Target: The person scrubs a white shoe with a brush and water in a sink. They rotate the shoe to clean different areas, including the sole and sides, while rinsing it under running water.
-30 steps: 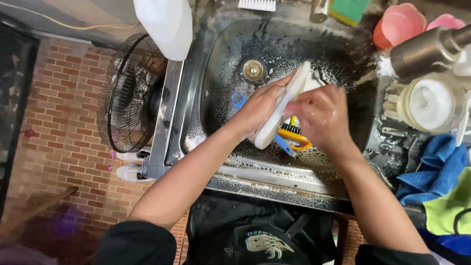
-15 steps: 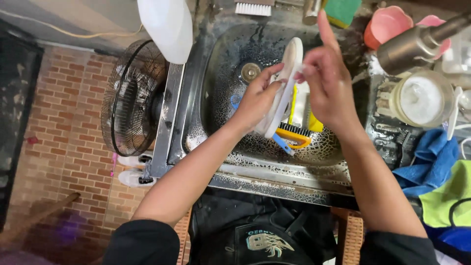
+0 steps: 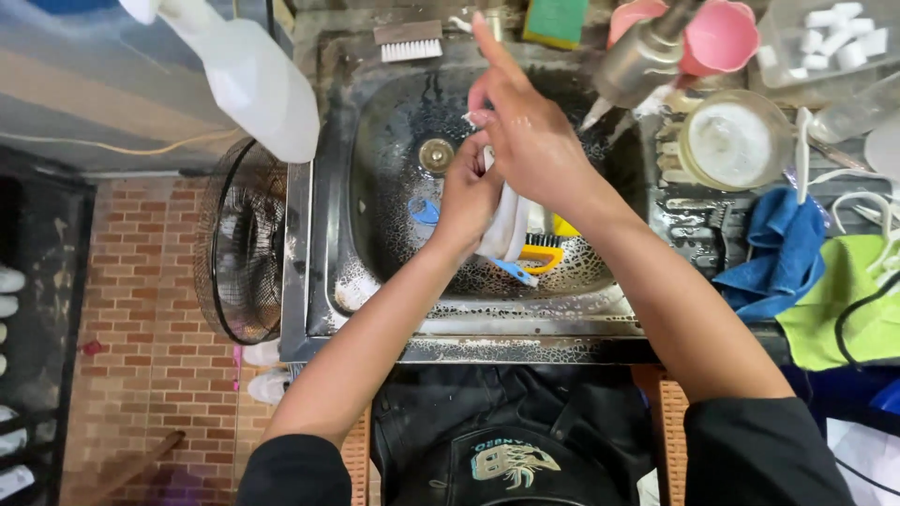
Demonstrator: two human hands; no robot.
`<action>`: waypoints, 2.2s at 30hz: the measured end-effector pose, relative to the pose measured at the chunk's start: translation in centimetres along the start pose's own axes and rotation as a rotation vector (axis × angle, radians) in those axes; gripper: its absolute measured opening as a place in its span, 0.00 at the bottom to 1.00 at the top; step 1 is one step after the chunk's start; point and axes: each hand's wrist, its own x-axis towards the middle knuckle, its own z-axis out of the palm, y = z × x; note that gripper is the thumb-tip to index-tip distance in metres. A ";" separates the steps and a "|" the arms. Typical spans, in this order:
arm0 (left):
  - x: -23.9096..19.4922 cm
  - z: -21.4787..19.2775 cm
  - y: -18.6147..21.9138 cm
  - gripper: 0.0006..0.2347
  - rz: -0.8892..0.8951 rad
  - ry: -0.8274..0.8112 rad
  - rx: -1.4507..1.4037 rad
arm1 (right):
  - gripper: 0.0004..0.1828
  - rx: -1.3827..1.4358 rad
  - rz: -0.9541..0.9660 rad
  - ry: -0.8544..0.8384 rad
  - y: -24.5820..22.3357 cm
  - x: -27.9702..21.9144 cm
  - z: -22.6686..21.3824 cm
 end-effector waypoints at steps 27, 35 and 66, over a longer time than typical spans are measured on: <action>1.4 1.9 1.7 0.11 -0.179 0.181 0.087 | 0.05 0.299 -0.110 0.677 7.1 -8.5 -0.5; 0.0 -4.8 2.8 0.07 -0.384 0.077 -0.188 | 0.11 0.203 -0.237 0.126 -0.8 -3.4 1.1; -0.1 -4.1 2.7 0.21 -0.621 -0.108 -0.216 | 0.06 -0.860 0.440 0.192 13.7 -10.7 -8.5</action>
